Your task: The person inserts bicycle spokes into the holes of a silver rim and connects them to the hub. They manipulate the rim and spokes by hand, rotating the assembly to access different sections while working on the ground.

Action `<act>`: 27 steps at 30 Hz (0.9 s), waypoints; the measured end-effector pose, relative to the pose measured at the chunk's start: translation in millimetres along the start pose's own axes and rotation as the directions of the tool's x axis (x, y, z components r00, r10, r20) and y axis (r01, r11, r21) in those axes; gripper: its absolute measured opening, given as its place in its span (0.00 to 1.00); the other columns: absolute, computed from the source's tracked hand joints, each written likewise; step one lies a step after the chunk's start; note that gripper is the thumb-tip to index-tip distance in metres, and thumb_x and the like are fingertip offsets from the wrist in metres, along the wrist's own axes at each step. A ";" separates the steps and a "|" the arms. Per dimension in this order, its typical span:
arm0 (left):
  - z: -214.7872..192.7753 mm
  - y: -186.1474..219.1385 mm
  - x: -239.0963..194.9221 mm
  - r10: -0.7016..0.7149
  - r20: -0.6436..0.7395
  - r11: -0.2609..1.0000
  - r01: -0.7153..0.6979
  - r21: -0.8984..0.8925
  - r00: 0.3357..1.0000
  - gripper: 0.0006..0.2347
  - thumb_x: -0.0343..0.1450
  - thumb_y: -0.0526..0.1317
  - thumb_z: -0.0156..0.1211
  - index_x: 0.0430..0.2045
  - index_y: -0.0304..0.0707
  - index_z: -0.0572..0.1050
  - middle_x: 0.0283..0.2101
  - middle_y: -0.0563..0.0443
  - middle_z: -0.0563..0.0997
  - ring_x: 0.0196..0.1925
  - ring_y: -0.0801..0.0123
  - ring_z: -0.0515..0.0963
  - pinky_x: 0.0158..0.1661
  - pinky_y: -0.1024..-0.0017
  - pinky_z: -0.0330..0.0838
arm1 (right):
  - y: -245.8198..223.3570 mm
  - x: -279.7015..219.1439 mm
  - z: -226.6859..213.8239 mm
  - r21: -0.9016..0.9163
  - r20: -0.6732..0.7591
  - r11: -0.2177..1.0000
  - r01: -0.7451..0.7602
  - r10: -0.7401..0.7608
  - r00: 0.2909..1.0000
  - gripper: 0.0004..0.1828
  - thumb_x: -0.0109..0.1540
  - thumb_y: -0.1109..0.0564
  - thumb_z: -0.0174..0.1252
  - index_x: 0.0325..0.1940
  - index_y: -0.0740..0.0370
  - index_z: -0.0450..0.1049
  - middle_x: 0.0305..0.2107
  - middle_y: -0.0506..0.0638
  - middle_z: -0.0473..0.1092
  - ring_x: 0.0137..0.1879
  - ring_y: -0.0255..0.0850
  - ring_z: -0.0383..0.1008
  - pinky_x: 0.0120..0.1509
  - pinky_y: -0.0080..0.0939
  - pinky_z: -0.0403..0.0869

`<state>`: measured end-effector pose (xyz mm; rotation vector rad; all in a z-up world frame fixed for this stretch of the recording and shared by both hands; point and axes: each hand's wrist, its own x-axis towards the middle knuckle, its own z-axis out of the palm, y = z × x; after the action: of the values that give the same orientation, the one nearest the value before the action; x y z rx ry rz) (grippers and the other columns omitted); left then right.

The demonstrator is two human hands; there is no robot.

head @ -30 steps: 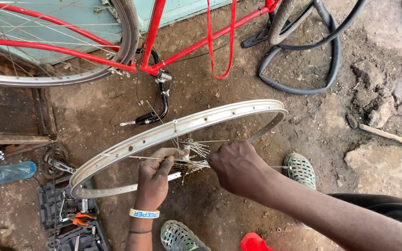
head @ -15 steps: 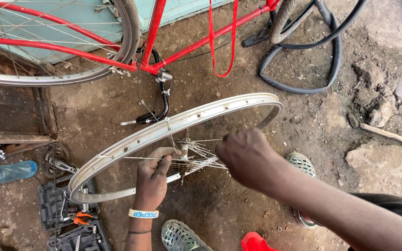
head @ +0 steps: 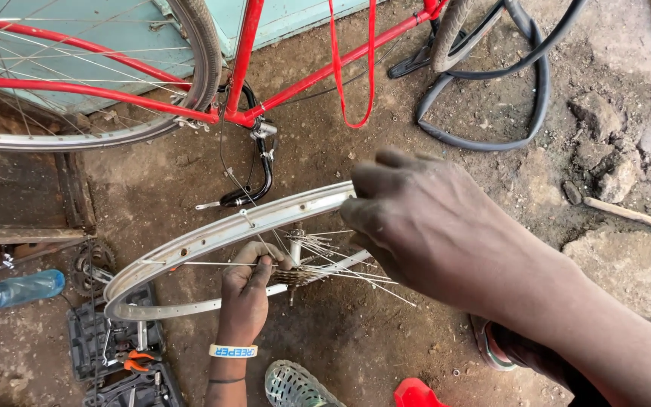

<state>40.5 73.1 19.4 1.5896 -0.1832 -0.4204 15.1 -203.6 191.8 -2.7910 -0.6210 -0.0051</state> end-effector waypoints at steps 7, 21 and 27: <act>1.6 0.1 0.4 0.013 -0.074 0.997 -0.008 0.075 0.997 0.10 0.75 0.44 0.51 0.31 0.39 0.75 0.33 0.45 0.85 0.37 0.69 0.81 0.44 0.73 0.71 | 4.2 17.5 23.6 0.668 -0.279 0.708 0.229 -0.047 0.959 0.14 0.70 0.52 0.47 0.38 0.66 0.66 0.48 0.62 0.74 0.47 0.51 0.78 0.49 0.49 0.80; 53.5 33.0 -19.2 0.342 -0.370 0.565 0.126 0.815 0.864 0.18 0.70 0.59 0.54 0.22 0.45 0.72 0.25 0.57 0.78 0.23 0.67 0.78 0.22 0.68 0.70 | -9.1 16.8 53.6 0.545 -0.418 0.817 0.186 0.073 0.906 0.12 0.71 0.51 0.44 0.36 0.58 0.58 0.41 0.52 0.74 0.42 0.47 0.71 0.47 0.47 0.60; 61.2 34.2 -12.1 0.680 -0.137 0.439 -0.250 0.863 0.721 0.10 0.71 0.39 0.64 0.45 0.43 0.80 0.39 0.46 0.75 0.40 0.59 0.75 0.40 0.61 0.75 | -15.4 19.7 52.7 0.530 -0.418 0.818 0.223 0.023 0.908 0.14 0.71 0.48 0.42 0.36 0.59 0.57 0.44 0.54 0.74 0.43 0.49 0.72 0.47 0.49 0.60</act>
<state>11.2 18.4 54.2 2.3761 -0.4992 0.6557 23.6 -167.7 146.6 -2.0796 -0.5492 -0.3584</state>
